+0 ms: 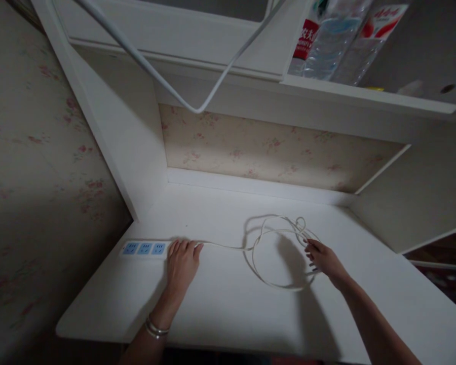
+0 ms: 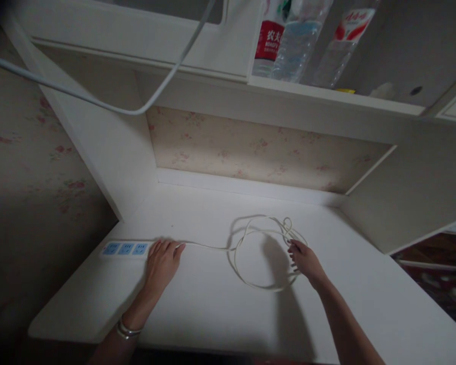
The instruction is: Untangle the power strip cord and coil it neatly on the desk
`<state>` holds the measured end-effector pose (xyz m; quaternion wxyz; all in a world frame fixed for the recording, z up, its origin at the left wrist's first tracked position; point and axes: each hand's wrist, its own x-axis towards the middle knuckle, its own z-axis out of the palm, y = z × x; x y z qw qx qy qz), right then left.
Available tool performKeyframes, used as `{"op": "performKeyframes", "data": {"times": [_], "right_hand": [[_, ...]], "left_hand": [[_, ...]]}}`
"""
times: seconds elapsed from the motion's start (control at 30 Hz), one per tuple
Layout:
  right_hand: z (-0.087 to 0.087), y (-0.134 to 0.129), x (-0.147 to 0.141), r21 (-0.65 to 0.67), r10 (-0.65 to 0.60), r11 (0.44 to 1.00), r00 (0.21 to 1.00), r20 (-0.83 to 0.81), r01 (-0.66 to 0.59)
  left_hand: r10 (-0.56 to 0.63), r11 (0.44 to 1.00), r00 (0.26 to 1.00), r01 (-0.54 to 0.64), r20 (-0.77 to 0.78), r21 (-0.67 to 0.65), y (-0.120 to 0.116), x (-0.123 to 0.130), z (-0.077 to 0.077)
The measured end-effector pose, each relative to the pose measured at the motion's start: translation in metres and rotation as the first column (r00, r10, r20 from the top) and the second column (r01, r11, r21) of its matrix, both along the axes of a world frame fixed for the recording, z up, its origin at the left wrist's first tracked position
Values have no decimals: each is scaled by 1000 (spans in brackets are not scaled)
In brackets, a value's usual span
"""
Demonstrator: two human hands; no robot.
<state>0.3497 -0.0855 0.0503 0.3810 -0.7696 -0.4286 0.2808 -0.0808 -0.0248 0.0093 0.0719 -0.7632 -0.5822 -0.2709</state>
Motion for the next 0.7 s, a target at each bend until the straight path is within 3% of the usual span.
{"op": "performKeyframes", "data": {"times": [0.07, 0.17, 0.27, 0.4, 0.53, 0.7], "right_hand": [[3, -16, 4, 35, 18, 999, 991, -136, -14], [15, -31, -8, 69, 157, 987, 938, -307, -143], [29, -32, -31, 55, 262, 963, 872, -414, -263], [41, -20, -65, -7, 339, 927, 845, -414, -375], [45, -12, -89, -26, 408, 888, 814, -413, -459], [56, -18, -89, 9, 427, 887, 814, -394, -461]], "left_hand": [[5, 1000, 1000, -5, -13, -3, 1, 1, 0], [-25, 1000, 999, 25, 28, -2, -2, 6, 1], [-144, 989, 979, 147, 145, -16, -9, 25, 3], [-302, 928, 884, 359, 356, -103, -16, 68, 10], [-428, 825, 795, 537, 430, -173, -13, 106, 18], [-391, 831, 817, 511, 424, -220, -4, 114, 25]]}}
